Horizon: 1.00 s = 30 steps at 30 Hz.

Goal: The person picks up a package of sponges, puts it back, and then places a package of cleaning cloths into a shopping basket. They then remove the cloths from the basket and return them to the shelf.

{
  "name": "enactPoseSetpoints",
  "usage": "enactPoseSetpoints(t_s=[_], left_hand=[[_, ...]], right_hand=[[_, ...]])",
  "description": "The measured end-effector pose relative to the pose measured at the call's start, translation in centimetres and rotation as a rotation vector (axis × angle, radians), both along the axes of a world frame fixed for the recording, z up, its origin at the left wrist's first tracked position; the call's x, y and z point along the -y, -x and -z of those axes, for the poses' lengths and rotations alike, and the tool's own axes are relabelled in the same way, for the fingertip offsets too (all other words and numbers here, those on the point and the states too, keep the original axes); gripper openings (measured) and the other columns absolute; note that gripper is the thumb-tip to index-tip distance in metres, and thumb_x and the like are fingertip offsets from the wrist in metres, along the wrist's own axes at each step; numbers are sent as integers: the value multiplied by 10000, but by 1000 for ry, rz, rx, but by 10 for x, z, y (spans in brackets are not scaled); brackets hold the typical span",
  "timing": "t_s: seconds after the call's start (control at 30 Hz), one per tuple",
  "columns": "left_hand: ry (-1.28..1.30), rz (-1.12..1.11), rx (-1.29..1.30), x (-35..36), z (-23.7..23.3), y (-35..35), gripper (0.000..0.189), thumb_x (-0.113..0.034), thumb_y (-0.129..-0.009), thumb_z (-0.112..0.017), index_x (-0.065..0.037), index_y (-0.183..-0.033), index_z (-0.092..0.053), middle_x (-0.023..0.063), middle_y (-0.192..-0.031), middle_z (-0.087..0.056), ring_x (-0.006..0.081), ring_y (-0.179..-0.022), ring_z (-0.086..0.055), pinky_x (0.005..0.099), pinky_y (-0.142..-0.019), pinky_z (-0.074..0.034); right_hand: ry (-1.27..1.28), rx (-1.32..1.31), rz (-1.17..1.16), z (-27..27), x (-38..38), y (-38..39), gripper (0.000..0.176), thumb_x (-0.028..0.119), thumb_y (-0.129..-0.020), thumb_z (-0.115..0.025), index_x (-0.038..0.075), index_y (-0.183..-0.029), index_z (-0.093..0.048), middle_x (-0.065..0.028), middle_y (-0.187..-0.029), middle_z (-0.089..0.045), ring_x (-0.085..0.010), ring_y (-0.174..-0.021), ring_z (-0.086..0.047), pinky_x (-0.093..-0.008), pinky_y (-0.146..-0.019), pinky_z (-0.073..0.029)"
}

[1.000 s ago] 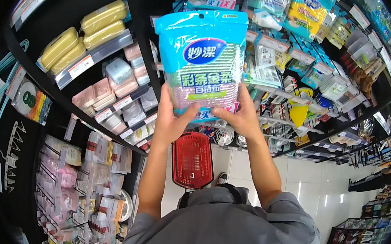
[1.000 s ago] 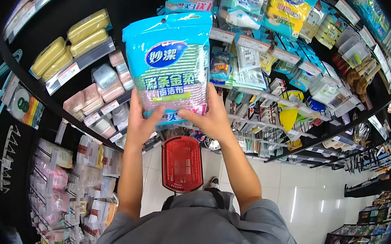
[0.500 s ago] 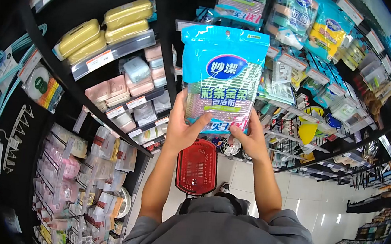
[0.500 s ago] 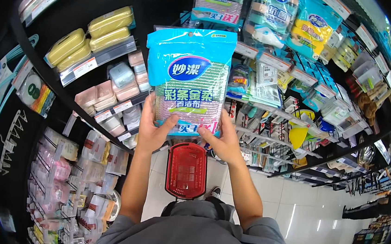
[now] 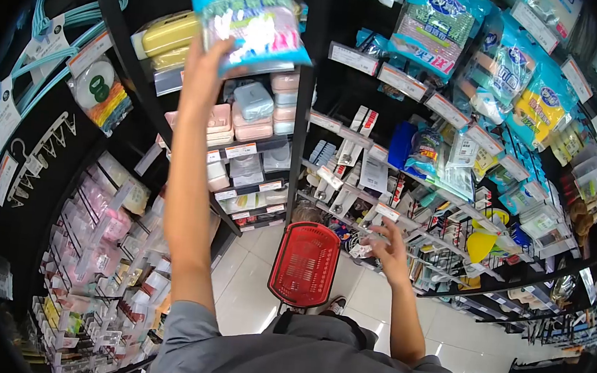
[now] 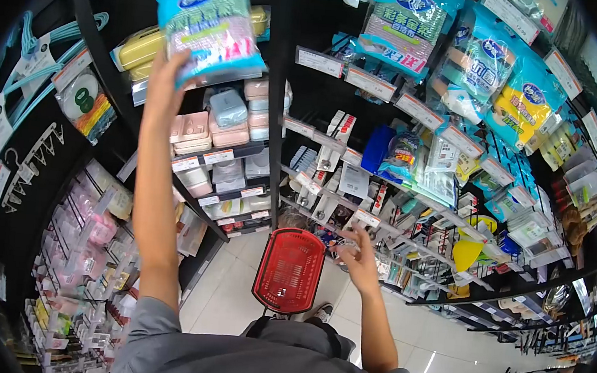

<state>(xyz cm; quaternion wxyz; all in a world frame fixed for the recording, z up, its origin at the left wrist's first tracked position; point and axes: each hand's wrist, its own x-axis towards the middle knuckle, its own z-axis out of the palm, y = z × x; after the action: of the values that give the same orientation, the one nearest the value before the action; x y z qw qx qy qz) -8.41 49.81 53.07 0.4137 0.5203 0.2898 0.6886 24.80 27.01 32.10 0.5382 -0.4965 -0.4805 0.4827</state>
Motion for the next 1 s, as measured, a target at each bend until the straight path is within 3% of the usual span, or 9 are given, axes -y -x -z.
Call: enactPoseSetpoints(t_s=[0.1,0.3,0.37,0.43,0.5,0.67,0.8,0.9,1.0], left_hand=[[37,74,27,-30,-29,20,311,-123,-751,-501,54,-1005,-463,125,-956,-519,203,-890,-518,324,-679,-512],[99,144,97,-67,-41,35,299,-143,-785,-528,102,-947,-474,141,-952,-516,222,-843,-547,295,-764,-506],[150,194,46,-70,-42,43,346,-177,-775,-572,100,-959,-474,138,-960,-513,234,-812,-566,276,-757,-509],[239,39,-27,-63,-46,43,326,-164,-808,-534,66,-1035,-494,137,-1047,-497,213,-908,-528,279,-802,-482],[245,14,-56,-72,-43,51,352,-204,-793,-569,30,-1047,-504,117,-1031,-516,199,-849,-553,248,-779,-486],[339,23,-76,-68,-48,57,385,-264,-779,-601,-16,-1062,-518,93,-1015,-530,166,-878,-539,195,-736,-478],[329,35,-63,-70,-48,59,407,-270,-776,-606,-36,-1092,-501,89,-991,-535,171,-866,-541,192,-736,-476],[336,44,-60,-76,-46,61,433,-279,-774,-606,-27,-1106,-489,97,-991,-531,177,-866,-539,203,-750,-472],[330,64,-34,-70,-48,59,463,-293,-757,-621,3,-1083,-477,84,-1018,-523,186,-853,-540,217,-722,-489]], right_hand=[[83,-35,20,18,10,-2,554,11,-782,-513,40,-1272,-255,-141,-1118,-467,-202,-810,-581,-257,-613,-483],[158,-4,40,64,26,-13,576,-21,-766,-535,51,-1258,-245,-129,-1076,-475,-192,-790,-601,-248,-569,-480],[172,-11,66,76,36,-19,562,-18,-761,-538,45,-1243,-256,-124,-1044,-495,-201,-785,-601,-255,-561,-483],[288,-14,86,106,48,-27,541,1,-760,-547,30,-1225,-271,-126,-1034,-504,-212,-774,-603,-262,-564,-488],[317,-27,138,143,69,-40,531,34,-760,-561,17,-1211,-280,-141,-1033,-504,-219,-747,-606,-272,-551,-493],[793,84,258,262,151,-86,531,72,-763,-559,31,-1208,-273,-158,-926,-549,-253,-720,-607,-349,-552,-509],[1048,169,340,302,225,-106,527,75,-752,-570,47,-1201,-295,-175,-939,-566,-270,-729,-607,-378,-553,-513],[1299,251,365,312,267,-117,550,90,-742,-578,30,-1219,-309,-198,-903,-568,-268,-645,-626,-348,-514,-533],[1410,60,406,330,285,-126,560,84,-735,-578,34,-1222,-305,-189,-904,-567,-265,-626,-625,-352,-527,-536]])
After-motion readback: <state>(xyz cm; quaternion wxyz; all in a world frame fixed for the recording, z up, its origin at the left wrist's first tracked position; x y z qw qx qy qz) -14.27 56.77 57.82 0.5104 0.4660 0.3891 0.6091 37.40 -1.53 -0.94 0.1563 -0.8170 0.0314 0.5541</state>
